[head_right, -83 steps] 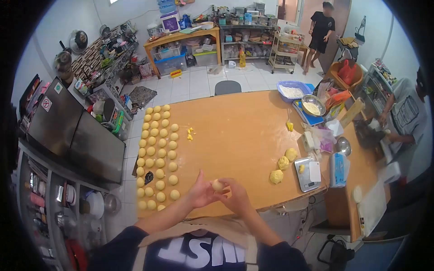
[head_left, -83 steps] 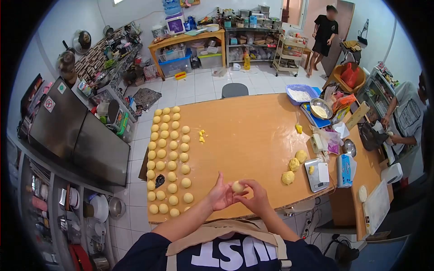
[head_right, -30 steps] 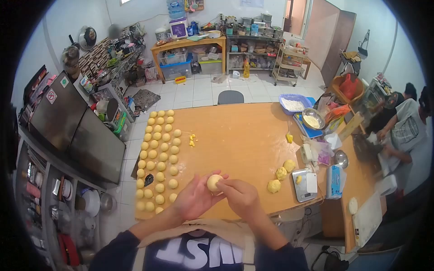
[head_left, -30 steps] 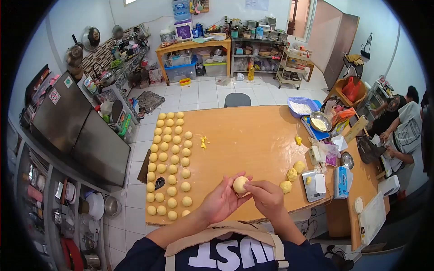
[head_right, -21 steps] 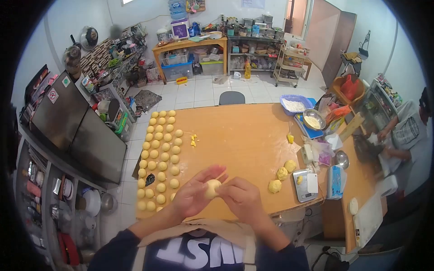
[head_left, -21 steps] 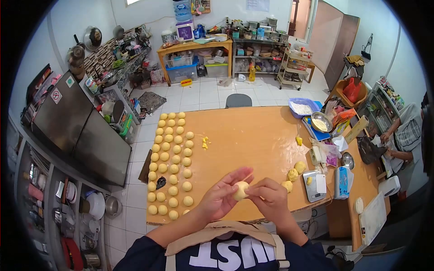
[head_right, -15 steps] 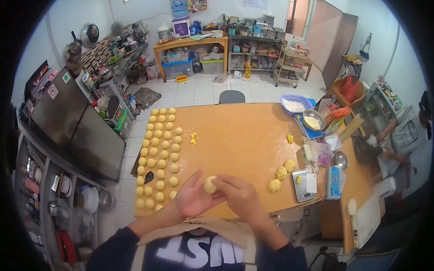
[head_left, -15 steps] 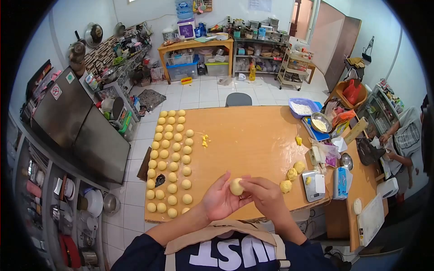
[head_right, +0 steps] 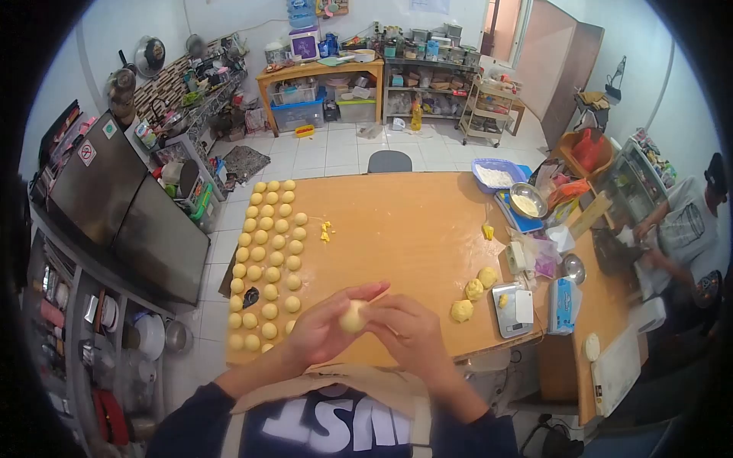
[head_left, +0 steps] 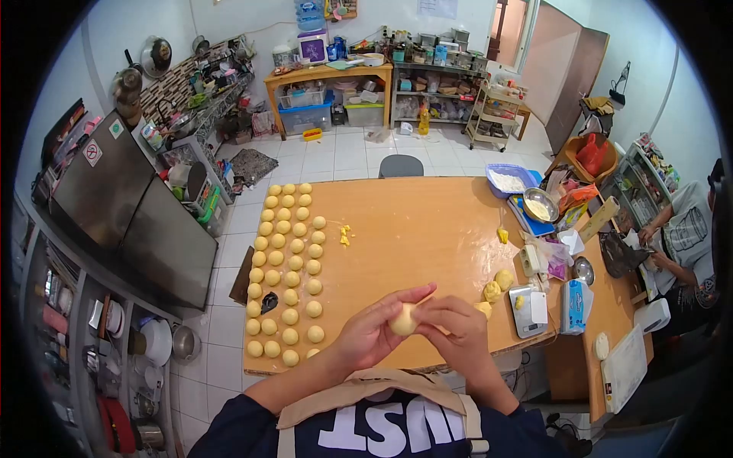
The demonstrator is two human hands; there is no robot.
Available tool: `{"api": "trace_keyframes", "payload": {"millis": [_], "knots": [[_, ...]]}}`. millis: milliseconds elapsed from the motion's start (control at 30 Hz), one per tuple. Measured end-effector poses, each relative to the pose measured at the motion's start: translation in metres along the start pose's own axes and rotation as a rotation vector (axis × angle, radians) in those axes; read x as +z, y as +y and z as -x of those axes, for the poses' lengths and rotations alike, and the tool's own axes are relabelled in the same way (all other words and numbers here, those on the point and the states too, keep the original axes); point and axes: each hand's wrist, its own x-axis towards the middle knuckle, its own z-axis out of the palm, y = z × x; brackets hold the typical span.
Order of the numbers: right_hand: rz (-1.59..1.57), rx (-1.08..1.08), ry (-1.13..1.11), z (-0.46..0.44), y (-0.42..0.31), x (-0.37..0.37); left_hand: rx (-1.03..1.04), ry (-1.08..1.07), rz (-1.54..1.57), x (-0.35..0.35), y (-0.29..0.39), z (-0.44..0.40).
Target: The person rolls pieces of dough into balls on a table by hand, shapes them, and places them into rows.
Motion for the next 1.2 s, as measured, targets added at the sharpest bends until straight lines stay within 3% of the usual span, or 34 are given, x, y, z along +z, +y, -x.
{"api": "trace_keyframes", "payload": {"millis": [133, 233, 333, 400, 600, 733, 833, 933, 1033, 1200], "knots": [[0.062, -0.042, -0.099, 0.007, 0.003, -0.003, 0.014, 0.175, 0.002, 0.010, -0.003, -0.002], [0.197, -0.108, -0.149, 0.005, 0.014, -0.001, -0.171, -0.098, 0.382, -0.036, -0.009, -0.006], [0.242, -0.132, -0.116, 0.004, 0.025, 0.005, -0.279, -0.122, 0.484, -0.029, -0.008, -0.008], [0.172, -0.061, -0.051, 0.005, 0.025, 0.011, -0.159, -0.105, 0.468, -0.033, -0.013, -0.010], [0.225, -0.182, 0.025, 0.010, 0.021, 0.012, 0.049, 0.051, 0.134, -0.009, -0.016, -0.003], [0.197, -0.125, 0.220, 0.005, 0.008, 0.016, 0.148, 0.056, 0.041, 0.004, -0.005, 0.002], [0.134, -0.132, 0.178, -0.007, -0.005, 0.012, 0.150, -0.120, -0.016, -0.004, 0.003, 0.001], [0.137, -0.199, 0.046, 0.004, 0.011, 0.003, 0.131, 0.026, 0.042, 0.003, 0.004, 0.000], [0.223, -0.248, 0.024, -0.001, 0.014, -0.001, -0.148, 0.121, 0.076, -0.016, 0.009, -0.003], [0.236, -0.214, 0.100, -0.011, 0.006, 0.007, -0.004, 0.206, 0.063, -0.014, 0.004, -0.006]]}}
